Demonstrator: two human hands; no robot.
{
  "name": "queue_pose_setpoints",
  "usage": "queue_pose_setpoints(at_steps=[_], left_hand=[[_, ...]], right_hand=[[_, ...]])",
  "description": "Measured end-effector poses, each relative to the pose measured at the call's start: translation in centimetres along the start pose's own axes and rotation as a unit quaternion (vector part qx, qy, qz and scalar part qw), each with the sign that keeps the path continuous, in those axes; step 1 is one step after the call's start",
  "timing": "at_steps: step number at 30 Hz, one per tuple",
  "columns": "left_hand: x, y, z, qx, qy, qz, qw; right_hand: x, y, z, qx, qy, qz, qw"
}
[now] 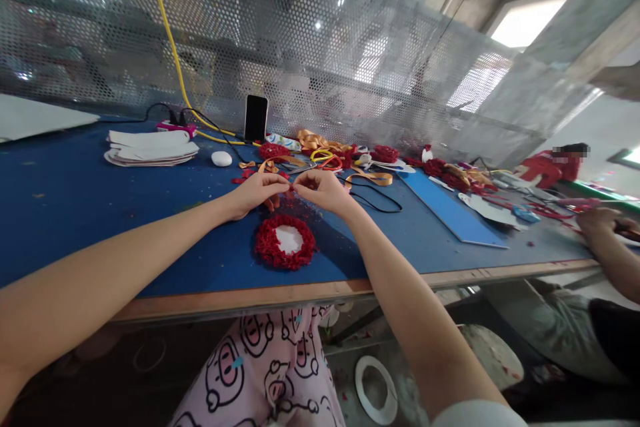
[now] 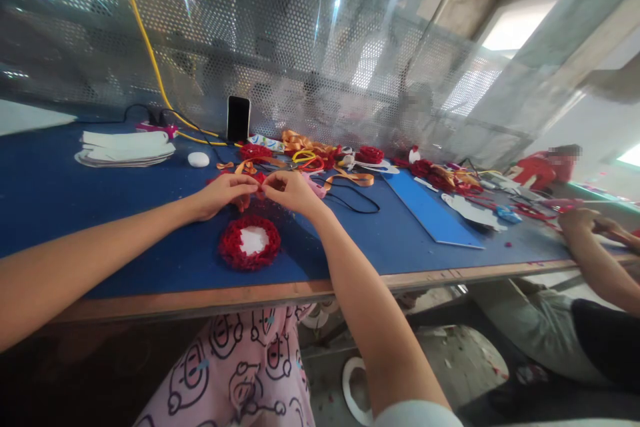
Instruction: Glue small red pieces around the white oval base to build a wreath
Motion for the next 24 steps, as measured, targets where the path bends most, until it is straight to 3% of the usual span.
queue_pose_setpoints(at_steps=[24], left_hand=[[-0.3, -0.06, 0.16, 0.022, 0.038, 0.017, 0.999]], right_hand=[[0.09, 0.08, 0.27, 0.001, -0.002, -0.043, 0.999]])
Point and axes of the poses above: each hand's wrist, its own y-axis towards the middle knuckle, its own x-axis out of the palm, z = x × y, the point moved 7 cm from there along y, towards the middle knuckle, and after that the axes turned 5 degrees about -x, right-handed, at the moved point
